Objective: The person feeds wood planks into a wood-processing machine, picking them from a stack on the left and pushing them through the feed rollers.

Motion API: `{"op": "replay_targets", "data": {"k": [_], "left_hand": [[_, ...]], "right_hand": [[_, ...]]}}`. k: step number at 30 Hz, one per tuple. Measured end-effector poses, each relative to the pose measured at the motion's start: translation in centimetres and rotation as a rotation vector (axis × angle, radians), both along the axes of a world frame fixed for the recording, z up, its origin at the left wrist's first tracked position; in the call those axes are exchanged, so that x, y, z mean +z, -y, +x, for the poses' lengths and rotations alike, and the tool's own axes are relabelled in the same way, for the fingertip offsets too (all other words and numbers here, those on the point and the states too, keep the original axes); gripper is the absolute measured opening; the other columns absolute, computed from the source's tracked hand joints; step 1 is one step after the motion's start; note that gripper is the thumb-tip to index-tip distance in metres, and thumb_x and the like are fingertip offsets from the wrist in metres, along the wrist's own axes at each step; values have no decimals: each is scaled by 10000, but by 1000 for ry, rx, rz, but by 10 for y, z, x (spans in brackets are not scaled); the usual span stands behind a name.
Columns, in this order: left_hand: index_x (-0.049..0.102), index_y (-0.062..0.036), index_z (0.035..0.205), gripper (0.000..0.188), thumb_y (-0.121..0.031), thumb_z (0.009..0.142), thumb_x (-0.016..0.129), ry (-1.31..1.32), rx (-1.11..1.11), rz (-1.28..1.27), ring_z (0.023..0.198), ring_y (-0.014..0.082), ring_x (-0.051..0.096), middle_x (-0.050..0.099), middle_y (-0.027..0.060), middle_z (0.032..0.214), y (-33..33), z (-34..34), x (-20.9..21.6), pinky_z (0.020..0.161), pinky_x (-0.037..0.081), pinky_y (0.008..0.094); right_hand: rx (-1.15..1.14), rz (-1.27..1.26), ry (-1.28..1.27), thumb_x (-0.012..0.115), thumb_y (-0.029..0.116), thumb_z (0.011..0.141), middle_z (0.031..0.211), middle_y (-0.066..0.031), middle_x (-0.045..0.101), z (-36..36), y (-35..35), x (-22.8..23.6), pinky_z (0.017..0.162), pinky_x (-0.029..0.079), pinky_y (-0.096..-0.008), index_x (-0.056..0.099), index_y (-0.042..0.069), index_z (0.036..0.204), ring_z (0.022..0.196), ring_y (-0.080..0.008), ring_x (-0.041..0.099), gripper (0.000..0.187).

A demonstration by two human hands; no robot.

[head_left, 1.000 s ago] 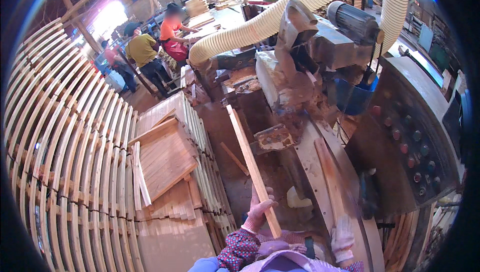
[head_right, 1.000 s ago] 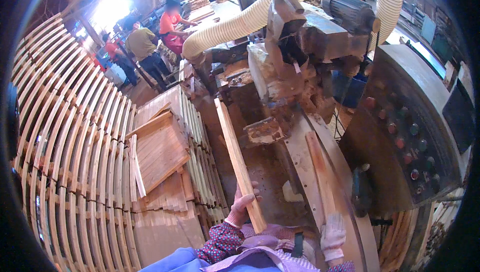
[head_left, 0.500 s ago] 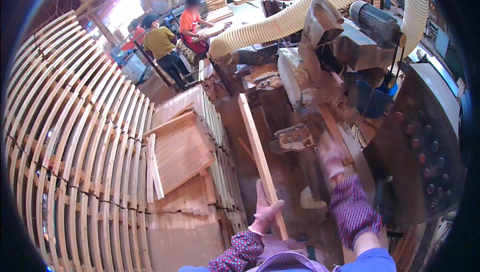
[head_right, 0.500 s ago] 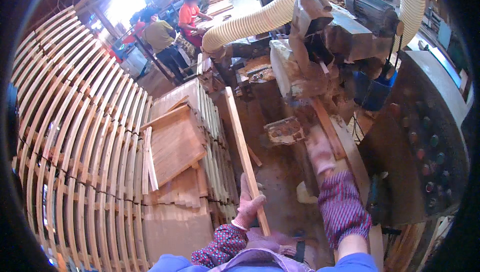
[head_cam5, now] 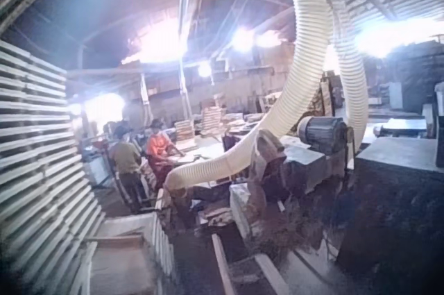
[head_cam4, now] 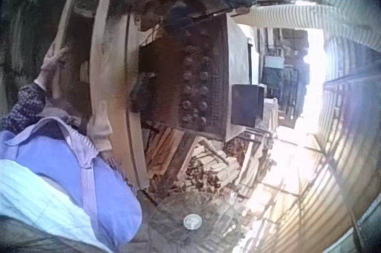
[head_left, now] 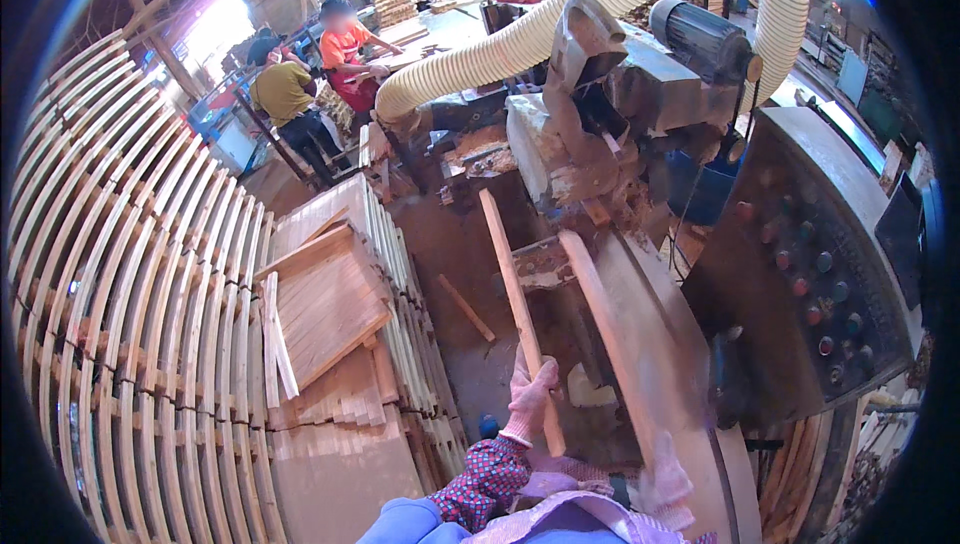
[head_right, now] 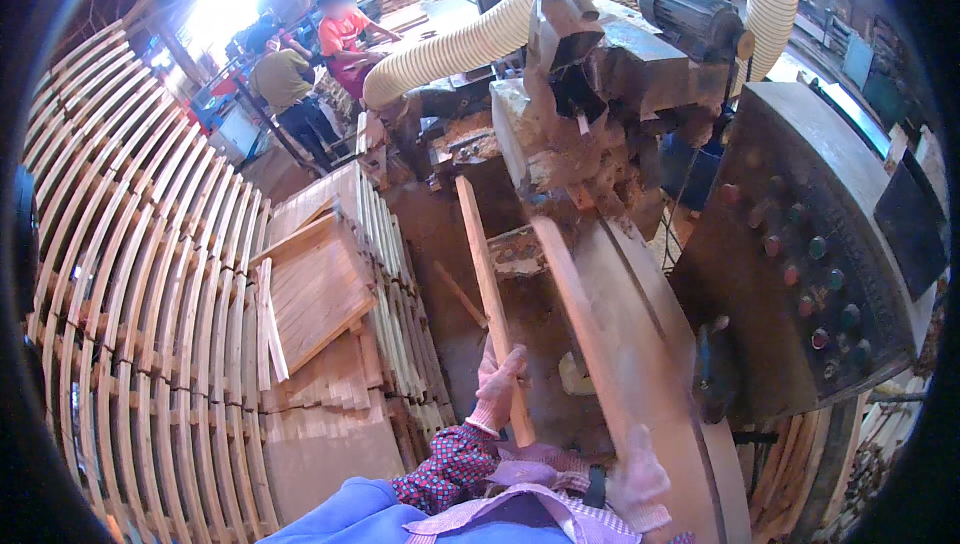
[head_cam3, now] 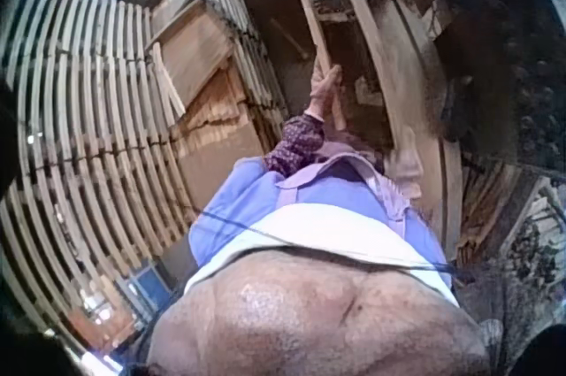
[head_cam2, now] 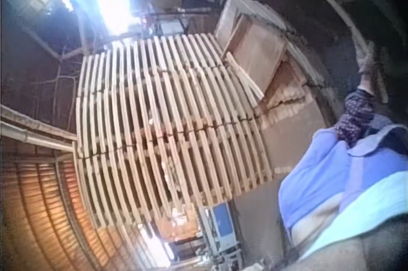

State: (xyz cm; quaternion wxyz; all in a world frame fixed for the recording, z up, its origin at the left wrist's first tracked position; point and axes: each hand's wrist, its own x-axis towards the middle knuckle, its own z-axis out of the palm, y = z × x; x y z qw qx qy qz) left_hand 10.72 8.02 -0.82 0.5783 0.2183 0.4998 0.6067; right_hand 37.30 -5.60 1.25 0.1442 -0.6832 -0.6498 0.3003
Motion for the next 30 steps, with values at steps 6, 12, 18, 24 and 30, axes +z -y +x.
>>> {"op": "replay_targets", "data": {"k": [6, 12, 18, 24, 30], "left_hand": [[448, -155, 1361, 499, -164, 917, 676, -6, -24, -39, 694, 69, 528, 547, -26, 908, 3, 1, -4, 548, 494, 244], [439, -163, 1371, 544, -179, 897, 708, -51, -25, -75, 710, 68, 540, 555, -22, 949, 4, -23, -4, 562, 527, 258], [416, -175, 1381, 467, -145, 963, 622, 26, 54, -16, 742, 92, 581, 572, 9, 1003, -8, -29, -11, 622, 561, 287], [386, -129, 1359, 437, -175, 984, 605, -19, 148, 86, 923, 153, 608, 601, 60, 1100, -21, -15, -17, 862, 530, 332], [335, 7, 1494, 814, -293, 842, 719, -1359, -70, 289, 1316, 327, 472, 496, 207, 1414, -3, -102, -40, 1116, 374, 414]], "right_hand": [[177, 465, 421, 678, 186, 812, 1353, -274, 543, 67, 3, -137, 1081, 380, -573, 538, -20, 1341, 1223, -477, 521, 585], [260, 622, 705, 580, 214, 885, 1421, -207, 510, 11, -205, -122, 1148, 300, -540, 506, 37, 1401, 1326, -422, 451, 550], [240, 609, 621, 586, 211, 870, 1496, -170, 425, -5, -316, -121, 1166, 282, -481, 421, 41, 1472, 1350, -351, 416, 647], [325, -110, -1052, 622, 229, 934, 1509, -187, 443, -123, -184, -32, 1113, 376, -373, 378, 4, 1495, 1346, -314, 471, 652], [101, -54, -362, 652, 207, 861, 1474, -220, 462, -85, -90, 3, 1149, 337, -366, 363, -7, 1493, 1364, -312, 453, 726]]}}
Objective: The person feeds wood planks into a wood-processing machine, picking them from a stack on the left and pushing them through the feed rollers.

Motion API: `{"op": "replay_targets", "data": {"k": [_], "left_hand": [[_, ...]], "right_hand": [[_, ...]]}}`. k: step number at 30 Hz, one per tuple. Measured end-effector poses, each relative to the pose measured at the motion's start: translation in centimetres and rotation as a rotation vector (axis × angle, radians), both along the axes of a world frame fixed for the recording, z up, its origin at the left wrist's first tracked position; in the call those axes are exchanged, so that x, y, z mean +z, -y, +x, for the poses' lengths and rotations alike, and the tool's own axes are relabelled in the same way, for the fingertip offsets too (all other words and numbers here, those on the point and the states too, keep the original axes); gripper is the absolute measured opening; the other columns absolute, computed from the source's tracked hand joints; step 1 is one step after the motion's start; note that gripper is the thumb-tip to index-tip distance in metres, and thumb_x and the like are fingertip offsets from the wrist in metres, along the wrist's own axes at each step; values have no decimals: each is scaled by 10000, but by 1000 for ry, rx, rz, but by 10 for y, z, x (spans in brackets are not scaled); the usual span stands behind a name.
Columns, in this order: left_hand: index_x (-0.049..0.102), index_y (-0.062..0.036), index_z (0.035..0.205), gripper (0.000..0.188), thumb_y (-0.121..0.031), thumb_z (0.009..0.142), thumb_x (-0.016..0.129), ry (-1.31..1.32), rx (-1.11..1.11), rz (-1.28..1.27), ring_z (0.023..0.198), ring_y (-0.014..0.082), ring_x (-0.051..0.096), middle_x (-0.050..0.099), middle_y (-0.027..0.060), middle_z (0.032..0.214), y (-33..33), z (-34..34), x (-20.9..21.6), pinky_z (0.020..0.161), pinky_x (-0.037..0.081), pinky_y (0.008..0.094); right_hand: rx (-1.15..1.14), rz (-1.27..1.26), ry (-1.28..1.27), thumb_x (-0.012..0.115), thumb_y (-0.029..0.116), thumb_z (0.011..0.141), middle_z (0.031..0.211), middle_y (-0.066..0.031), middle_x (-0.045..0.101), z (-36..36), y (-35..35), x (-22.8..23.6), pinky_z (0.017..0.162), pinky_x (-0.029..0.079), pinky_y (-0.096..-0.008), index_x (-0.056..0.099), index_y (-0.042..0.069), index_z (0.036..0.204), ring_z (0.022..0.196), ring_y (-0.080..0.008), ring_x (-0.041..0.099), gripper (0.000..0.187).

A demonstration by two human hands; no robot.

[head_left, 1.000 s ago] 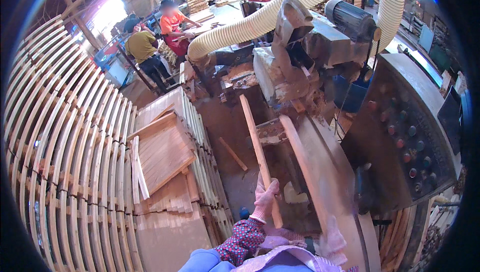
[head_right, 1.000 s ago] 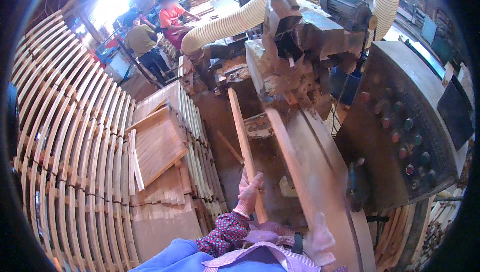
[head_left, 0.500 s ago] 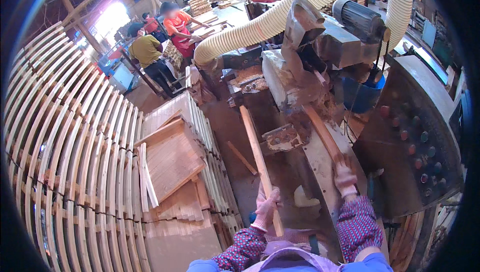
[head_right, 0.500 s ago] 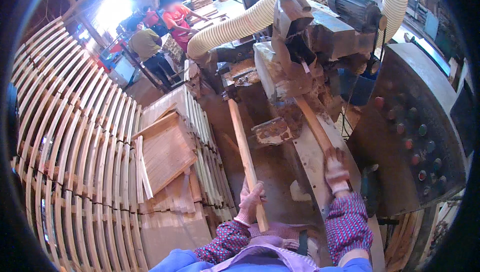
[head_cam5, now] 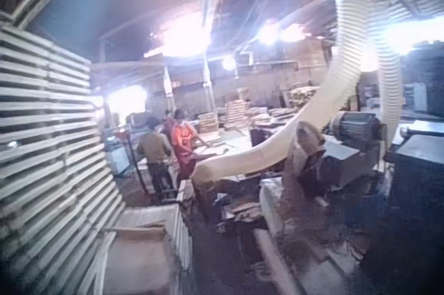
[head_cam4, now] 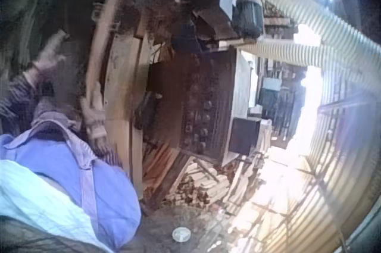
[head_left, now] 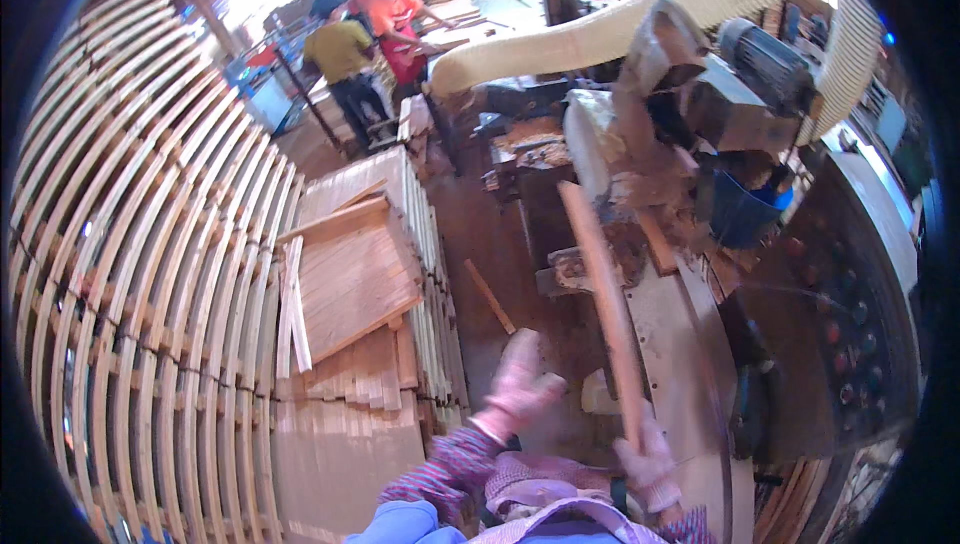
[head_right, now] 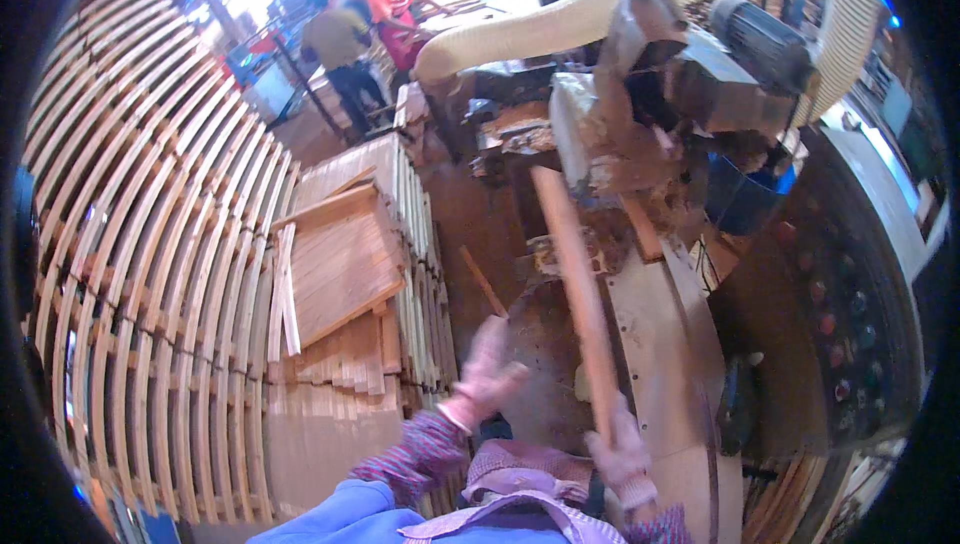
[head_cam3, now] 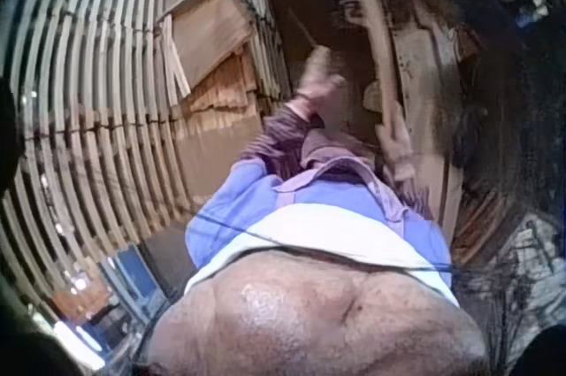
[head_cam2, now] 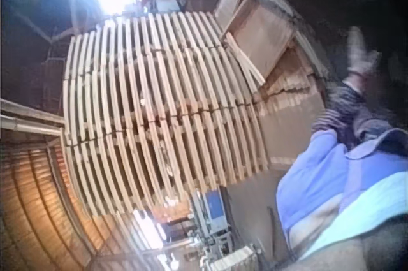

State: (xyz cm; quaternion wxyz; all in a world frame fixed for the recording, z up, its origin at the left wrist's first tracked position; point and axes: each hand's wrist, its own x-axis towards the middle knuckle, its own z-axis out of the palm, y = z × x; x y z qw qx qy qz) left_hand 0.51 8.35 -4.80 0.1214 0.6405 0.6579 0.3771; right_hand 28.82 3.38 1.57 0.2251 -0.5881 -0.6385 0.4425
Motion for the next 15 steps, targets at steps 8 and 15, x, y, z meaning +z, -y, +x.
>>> {"op": "replay_targets", "data": {"k": [8, 15], "left_hand": [[178, 51, 1525, 1077, -464, 778, 758, -261, 1175, -501, 1430, 420, 317, 261, 294, 1558, 67, -429, -33, 1168, 326, 439], [119, -58, 1582, 1237, -608, 700, 790, -256, 1204, -916, 1471, 359, 282, 289, 203, 1593, 85, -566, -44, 1185, 293, 481]], "right_hand": [[62, 585, 862, 626, 172, 922, 1452, -270, 473, 135, 60, -120, 1096, 419, -462, 450, -24, 1445, 1281, -439, 512, 585], [61, 615, 1211, 450, 266, 1027, 1513, -202, 434, 91, -120, -141, 1190, 247, -495, 437, 39, 1476, 1403, -396, 387, 503]]}}
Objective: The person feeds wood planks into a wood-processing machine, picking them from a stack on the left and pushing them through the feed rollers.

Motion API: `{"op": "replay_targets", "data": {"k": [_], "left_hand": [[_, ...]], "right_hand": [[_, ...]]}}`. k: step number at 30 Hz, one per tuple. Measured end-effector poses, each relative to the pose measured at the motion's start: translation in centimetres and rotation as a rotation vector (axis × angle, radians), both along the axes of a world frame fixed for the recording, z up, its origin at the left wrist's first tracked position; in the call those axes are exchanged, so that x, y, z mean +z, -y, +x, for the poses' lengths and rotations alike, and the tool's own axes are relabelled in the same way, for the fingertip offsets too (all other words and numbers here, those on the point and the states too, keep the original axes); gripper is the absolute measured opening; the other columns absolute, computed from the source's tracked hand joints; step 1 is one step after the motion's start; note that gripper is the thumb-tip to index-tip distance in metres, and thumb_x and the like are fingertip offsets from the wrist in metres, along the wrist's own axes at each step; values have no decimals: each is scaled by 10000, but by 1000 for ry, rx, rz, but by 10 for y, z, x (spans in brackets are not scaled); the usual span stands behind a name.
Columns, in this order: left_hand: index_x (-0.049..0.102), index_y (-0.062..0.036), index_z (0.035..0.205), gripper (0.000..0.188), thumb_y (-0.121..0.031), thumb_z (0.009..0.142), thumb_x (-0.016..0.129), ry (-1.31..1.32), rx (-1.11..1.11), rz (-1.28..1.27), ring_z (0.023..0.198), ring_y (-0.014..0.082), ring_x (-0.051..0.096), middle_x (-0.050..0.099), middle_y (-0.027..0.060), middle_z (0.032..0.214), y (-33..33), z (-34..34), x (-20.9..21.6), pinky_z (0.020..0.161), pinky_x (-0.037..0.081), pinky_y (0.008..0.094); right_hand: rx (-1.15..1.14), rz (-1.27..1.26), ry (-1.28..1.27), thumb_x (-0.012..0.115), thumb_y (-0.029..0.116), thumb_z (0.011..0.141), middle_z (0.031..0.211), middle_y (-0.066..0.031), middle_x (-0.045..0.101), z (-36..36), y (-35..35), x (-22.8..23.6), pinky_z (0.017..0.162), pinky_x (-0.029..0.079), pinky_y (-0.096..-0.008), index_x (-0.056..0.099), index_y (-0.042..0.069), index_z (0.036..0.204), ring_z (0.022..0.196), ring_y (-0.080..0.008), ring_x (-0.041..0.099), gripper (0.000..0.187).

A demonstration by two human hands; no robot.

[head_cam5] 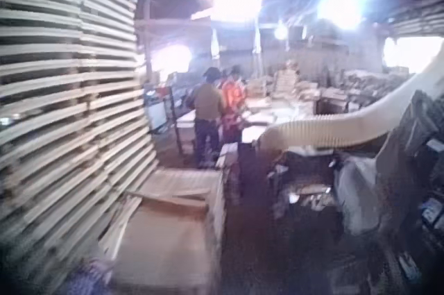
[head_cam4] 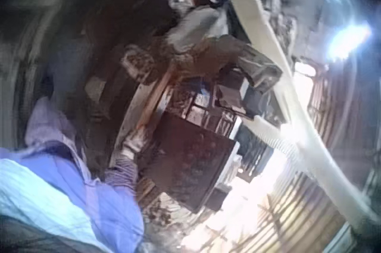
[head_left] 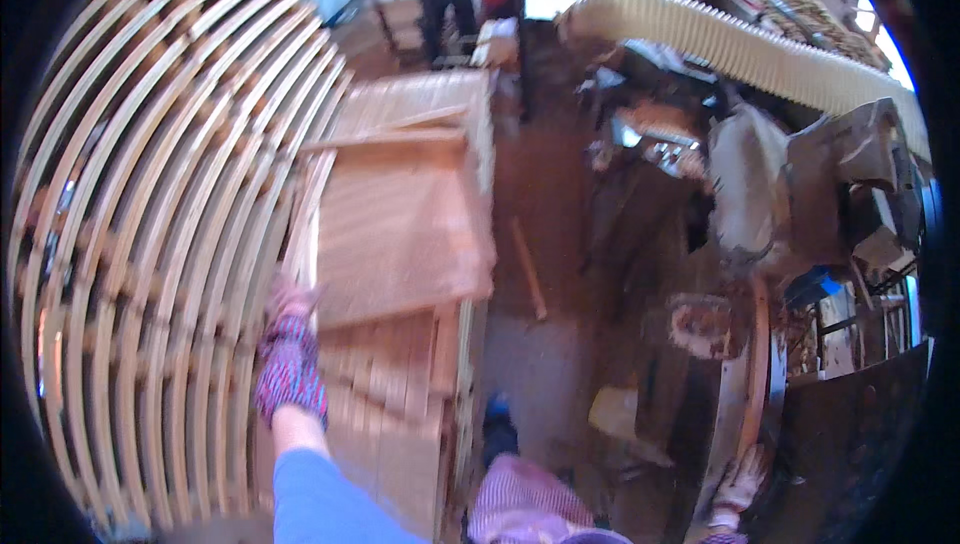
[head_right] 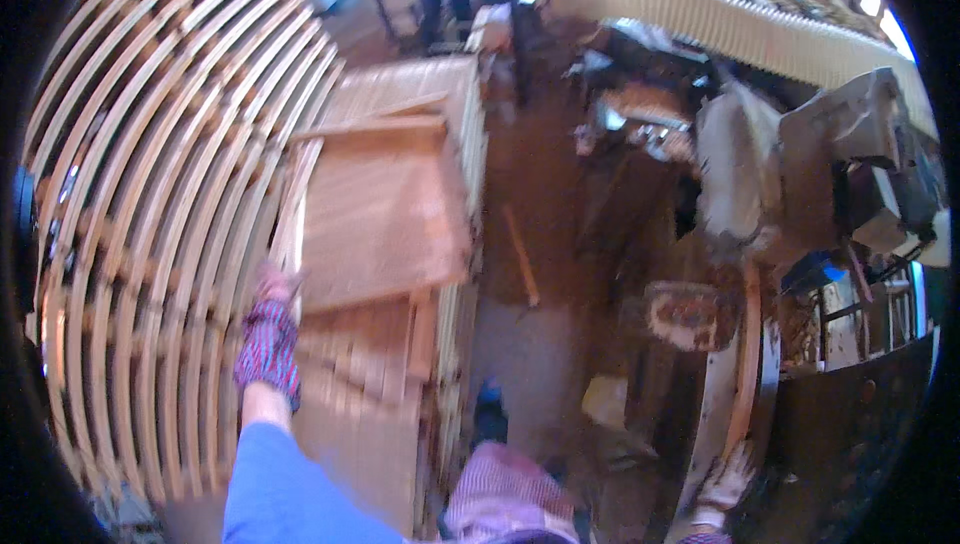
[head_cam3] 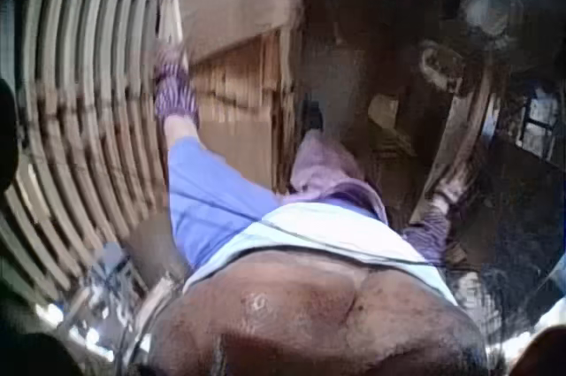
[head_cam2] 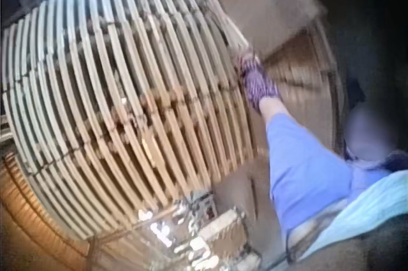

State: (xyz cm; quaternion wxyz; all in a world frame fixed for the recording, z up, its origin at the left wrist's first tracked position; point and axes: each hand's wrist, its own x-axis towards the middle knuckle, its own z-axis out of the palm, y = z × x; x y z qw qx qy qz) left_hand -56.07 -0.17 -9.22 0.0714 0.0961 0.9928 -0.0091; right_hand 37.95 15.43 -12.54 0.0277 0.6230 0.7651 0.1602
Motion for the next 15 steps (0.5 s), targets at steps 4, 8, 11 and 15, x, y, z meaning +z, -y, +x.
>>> {"op": "replay_targets", "data": {"k": [4, 8, 11, 15], "left_hand": [[113, -4, 1569, 1248, -447, 668, 854, 86, 53, 62, 1372, 350, 453, 415, 239, 1511, -18, -31, 0, 1138, 390, 411], [581, 44, 1297, 774, -308, 660, 846, 266, 78, 108, 1208, 345, 612, 622, 252, 1288, -3, -55, -10, 1019, 508, 414], [683, 45, 1156, 596, -279, 667, 794, 186, 29, 222, 1135, 324, 664, 680, 243, 1185, -8, -22, -3, 959, 535, 397], [672, 3, 946, 377, -315, 750, 722, 680, 173, 1126, 696, 290, 644, 655, 137, 813, -4, 52, 6, 624, 529, 430]], "right_hand": [[-45, -130, -123, 440, 314, 1024, 1543, -179, 395, -25, -97, 19, 1200, 213, -516, 397, 72, 1506, 1431, -407, 333, 541], [-38, -43, -71, 465, 270, 1007, 1531, -181, 412, -58, -158, 7, 1188, 240, -508, 370, 98, 1525, 1405, -376, 383, 554], [-54, 6, -315, 540, 212, 967, 1479, -204, 462, -117, -150, 30, 1150, 315, -480, 425, 81, 1484, 1353, -399, 433, 546], [49, -210, -1098, 627, 171, 938, 1331, -173, 602, -185, -84, 34, 1067, 428, -371, 536, 31, 1391, 1228, -306, 564, 483]]}}
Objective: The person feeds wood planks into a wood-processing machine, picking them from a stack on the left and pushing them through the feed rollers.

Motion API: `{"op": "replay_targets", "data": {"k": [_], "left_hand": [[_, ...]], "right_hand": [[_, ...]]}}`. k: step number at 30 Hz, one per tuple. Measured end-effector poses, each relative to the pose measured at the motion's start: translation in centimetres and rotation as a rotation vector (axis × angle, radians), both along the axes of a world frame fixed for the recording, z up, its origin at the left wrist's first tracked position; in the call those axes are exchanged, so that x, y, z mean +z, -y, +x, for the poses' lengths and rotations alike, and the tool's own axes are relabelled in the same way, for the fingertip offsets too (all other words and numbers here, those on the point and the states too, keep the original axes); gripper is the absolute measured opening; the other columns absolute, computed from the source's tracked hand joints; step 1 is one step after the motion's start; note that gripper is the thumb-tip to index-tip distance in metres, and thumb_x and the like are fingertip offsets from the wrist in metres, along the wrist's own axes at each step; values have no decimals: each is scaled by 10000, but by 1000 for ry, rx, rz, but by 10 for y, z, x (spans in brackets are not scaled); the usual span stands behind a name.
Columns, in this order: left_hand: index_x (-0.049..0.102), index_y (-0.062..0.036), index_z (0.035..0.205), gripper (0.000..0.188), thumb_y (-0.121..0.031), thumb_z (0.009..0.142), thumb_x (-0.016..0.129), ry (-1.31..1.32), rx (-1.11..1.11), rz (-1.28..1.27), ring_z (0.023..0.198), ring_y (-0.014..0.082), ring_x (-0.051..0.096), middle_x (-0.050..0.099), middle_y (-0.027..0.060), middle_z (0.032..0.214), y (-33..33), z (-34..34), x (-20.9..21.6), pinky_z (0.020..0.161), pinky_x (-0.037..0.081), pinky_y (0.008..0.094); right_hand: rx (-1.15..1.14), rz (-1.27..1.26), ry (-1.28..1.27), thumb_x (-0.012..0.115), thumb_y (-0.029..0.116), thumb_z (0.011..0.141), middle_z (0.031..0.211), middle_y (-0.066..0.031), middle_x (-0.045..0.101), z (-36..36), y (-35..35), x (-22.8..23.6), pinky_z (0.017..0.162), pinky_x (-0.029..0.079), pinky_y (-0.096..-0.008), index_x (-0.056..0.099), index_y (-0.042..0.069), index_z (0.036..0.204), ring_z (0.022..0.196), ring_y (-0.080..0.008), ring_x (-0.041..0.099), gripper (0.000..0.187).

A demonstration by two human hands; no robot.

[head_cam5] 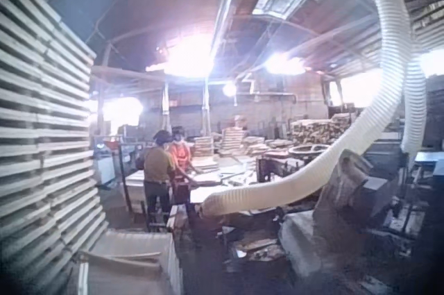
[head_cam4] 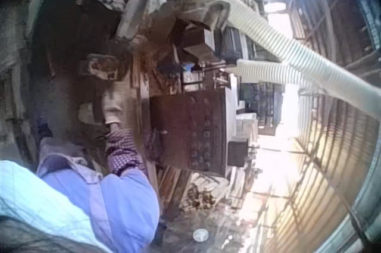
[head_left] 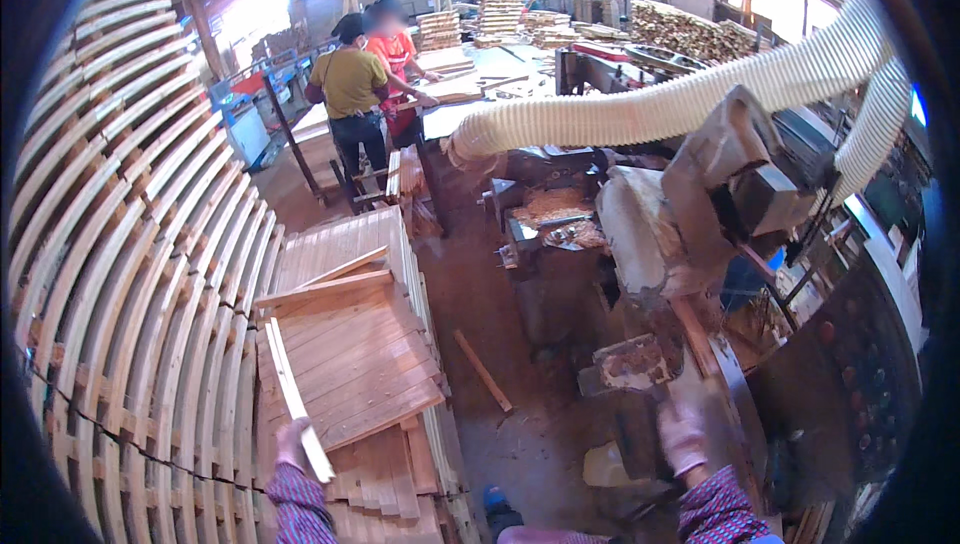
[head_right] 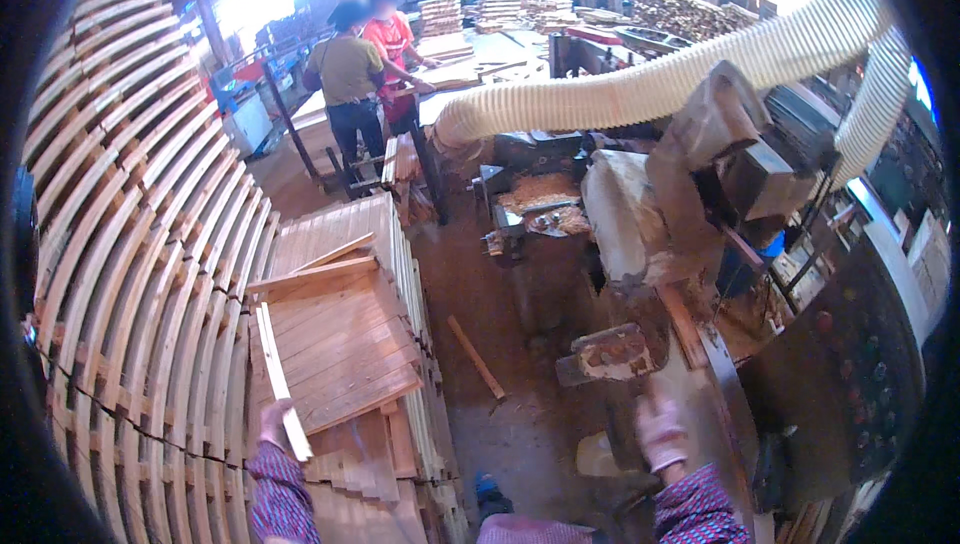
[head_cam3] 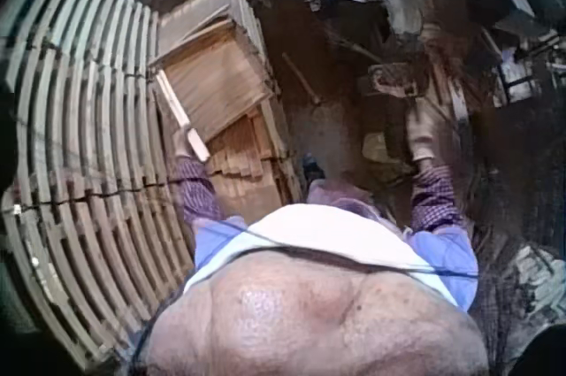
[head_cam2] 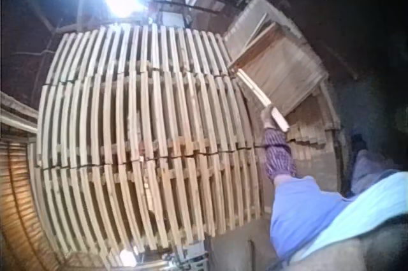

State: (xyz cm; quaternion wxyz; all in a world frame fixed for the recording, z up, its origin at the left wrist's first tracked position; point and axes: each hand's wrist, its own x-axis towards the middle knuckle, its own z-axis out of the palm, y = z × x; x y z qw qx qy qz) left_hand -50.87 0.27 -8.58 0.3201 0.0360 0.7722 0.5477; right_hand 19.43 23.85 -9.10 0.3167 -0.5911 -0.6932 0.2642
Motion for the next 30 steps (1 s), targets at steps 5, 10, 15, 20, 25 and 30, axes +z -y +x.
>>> {"op": "replay_targets", "data": {"k": [5, 10, 15, 20, 25, 30], "left_hand": [[566, -49, 1199, 595, -493, 829, 711, 380, -158, 551, 931, 257, 635, 629, 104, 1025, 9, 248, 57, 848, 549, 417], [482, 1, 1344, 534, -298, 927, 632, 709, -201, 981, 1012, 293, 641, 618, 137, 1166, -46, 463, 85, 918, 541, 431], [415, 0, 1408, 529, -188, 951, 603, 700, -362, 881, 1144, 274, 599, 566, 127, 1276, -70, 537, 70, 986, 528, 454], [438, -52, 1378, 468, -104, 945, 609, 713, -358, 813, 1169, 289, 578, 538, 96, 1239, -75, 555, 74, 990, 532, 464], [416, -31, 1377, 479, -26, 934, 597, 792, -401, 847, 1140, 290, 598, 537, 112, 1241, -61, 544, 40, 986, 553, 459], [398, -46, 1433, 527, -52, 941, 586, 642, -489, 745, 1199, 281, 575, 532, 100, 1295, -77, 561, 59, 1046, 489, 458]], "right_hand": [[617, -516, -456, 664, 203, 950, 1445, -140, 539, -108, 107, 72, 1125, 377, -335, 492, 6, 1430, 1346, -225, 488, 547], [554, -556, -798, 777, 165, 880, 1539, -135, 401, -96, 197, 70, 1149, 306, -314, 303, 5, 1542, 1398, -194, 370, 829], [336, -197, -386, 697, 149, 913, 1388, -123, 530, 62, 213, 114, 976, 469, -262, 477, 11, 1435, 1217, -191, 552, 583], [-80, 15, 436, 616, 168, 883, 1270, -192, 557, 230, 317, 27, 996, 433, -470, 522, -23, 1326, 1174, -341, 542, 492], [-70, 188, 757, 570, 222, 895, 1343, -261, 508, 222, 232, 1, 1081, 332, -619, 504, -43, 1335, 1266, -473, 458, 517], [-59, 143, 744, 565, 314, 934, 1540, -209, 364, 175, 20, 4, 1197, 192, -568, 436, -6, 1427, 1409, -454, 323, 602]]}}
